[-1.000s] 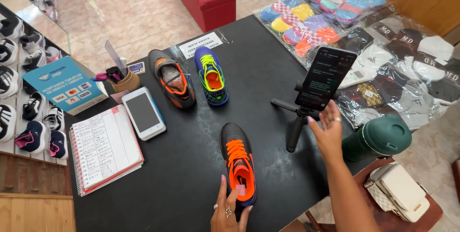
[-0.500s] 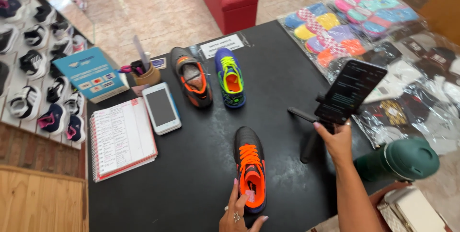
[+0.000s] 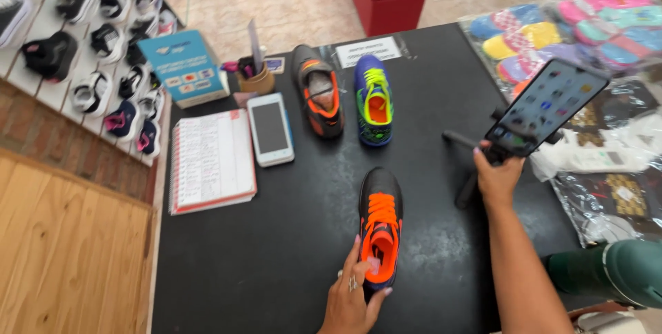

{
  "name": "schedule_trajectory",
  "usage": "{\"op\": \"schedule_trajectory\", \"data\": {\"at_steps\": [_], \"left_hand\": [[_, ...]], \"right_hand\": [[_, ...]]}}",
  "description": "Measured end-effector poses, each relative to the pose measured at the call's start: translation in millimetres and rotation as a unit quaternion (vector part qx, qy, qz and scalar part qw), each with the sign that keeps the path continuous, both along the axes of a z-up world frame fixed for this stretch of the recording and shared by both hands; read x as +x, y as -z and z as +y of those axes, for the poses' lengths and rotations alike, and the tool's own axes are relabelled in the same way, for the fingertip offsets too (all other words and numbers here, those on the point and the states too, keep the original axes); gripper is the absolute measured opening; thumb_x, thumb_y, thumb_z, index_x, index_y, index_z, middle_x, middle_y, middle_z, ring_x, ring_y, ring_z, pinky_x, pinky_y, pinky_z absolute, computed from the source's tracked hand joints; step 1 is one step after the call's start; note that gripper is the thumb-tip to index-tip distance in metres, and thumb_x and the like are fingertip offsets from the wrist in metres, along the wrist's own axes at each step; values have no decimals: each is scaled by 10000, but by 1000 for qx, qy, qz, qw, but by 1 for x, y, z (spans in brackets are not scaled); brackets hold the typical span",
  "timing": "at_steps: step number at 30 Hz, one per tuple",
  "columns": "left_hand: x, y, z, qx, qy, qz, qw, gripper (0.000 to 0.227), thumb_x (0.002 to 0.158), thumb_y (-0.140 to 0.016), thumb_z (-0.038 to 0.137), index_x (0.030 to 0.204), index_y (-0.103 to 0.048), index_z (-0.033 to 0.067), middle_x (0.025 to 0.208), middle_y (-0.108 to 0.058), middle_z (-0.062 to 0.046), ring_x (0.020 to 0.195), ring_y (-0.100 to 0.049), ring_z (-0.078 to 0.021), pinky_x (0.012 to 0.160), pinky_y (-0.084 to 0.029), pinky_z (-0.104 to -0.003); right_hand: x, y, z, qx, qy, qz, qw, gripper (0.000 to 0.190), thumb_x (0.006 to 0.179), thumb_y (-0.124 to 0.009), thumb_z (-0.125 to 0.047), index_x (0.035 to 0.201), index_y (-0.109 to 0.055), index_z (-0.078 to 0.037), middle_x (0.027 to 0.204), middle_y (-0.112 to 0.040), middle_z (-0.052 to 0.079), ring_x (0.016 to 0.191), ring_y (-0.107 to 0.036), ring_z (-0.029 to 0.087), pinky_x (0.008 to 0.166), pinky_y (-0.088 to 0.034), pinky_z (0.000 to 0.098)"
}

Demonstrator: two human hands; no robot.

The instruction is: The person laces a black and blue sneaker with a long orange lace, threading it through the eyelets and adjusting the tension. They then use pink scissors to trim the excess lace length before continuing to arrange the laces on the shoe.

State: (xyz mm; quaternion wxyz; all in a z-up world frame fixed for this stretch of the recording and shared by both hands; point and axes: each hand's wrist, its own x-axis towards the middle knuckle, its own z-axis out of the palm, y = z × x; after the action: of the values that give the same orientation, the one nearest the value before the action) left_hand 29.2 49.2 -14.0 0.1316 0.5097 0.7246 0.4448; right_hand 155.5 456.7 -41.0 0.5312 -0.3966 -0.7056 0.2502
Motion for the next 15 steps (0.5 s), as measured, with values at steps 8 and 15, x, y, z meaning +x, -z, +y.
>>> {"op": "schedule_trajectory", "data": {"at_steps": [8,15], "left_hand": [[-14,-28,-2,110,-21,63,992,453,868,-846,113,1114,-465,100,1566,-378,-312,1066,-753,-360,678,-609,-378],[-5,-57,-2,144,-51,115,982,461,841,-856,65,1138,-507,120,1507,-461,-344,1127,-741,-408,684,-601,-357]], "right_hand": [[4,-36,-40,-29,28,-71,997,546,943,-814,-203,1291,-475,48,1283,-518,231,1209,-501,338,1052,-364,442],[10,-99,-244,-191,-230,-65,952,621,819,-731,-93,1409,-538,-94,1431,-564,69,1330,-560,237,1194,-414,367]]}}
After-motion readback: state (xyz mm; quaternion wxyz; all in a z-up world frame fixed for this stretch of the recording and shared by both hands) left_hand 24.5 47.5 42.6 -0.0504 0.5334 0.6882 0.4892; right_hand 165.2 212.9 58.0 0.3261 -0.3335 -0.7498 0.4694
